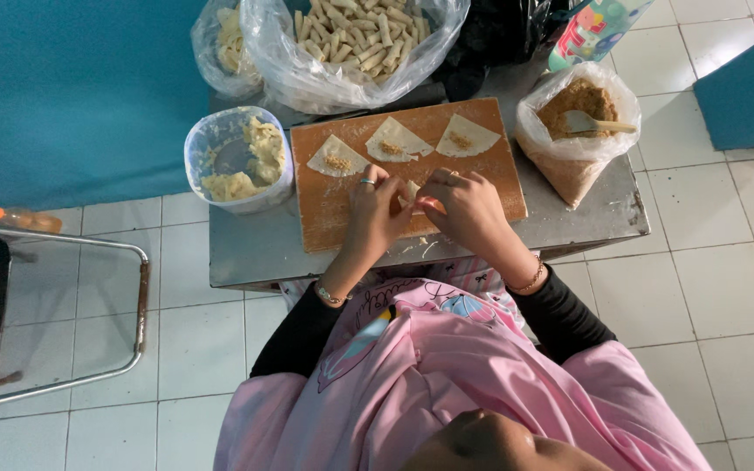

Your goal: The person places triangular dough wrappers on a cutting board, spoons filling from a plastic container onto each wrapper, and folds the wrappers over the filling into sealed triangles, setting finished ones aside. Later the person takes a ball of dough, flattens it into a round on the board, and cuts the rounds with a knife.

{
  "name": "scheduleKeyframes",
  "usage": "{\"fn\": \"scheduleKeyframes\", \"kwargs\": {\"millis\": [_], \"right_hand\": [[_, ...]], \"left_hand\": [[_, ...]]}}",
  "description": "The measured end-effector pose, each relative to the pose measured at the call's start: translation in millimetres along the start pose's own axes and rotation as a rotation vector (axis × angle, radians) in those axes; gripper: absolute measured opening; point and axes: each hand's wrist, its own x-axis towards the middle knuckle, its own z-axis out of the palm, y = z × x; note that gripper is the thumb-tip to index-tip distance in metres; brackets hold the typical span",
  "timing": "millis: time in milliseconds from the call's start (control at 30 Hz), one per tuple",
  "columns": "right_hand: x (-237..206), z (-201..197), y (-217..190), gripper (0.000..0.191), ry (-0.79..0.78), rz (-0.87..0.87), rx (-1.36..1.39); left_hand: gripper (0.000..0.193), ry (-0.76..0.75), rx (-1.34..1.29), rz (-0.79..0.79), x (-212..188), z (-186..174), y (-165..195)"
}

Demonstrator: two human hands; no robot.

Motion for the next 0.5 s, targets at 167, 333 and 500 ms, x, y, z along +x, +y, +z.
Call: {"fn": "scheduleKeyframes", "kwargs": {"millis": [167,333,500], "right_hand": [[-4,1,2,0.007,0.002,0.028,-0.047],[-17,2,2,0.019,0.164,-0.135,-0.034],[-20,11,3,0.024,0.136,-0.113,-0.027]], "left_hand": [[0.018,0.047,0.098,0.203,-14,-16,13],[0.016,-0.001,0.211,0.215,-13,-26,20],[0.018,-0.047,0.225,0.194,-11,-22,18]]}}
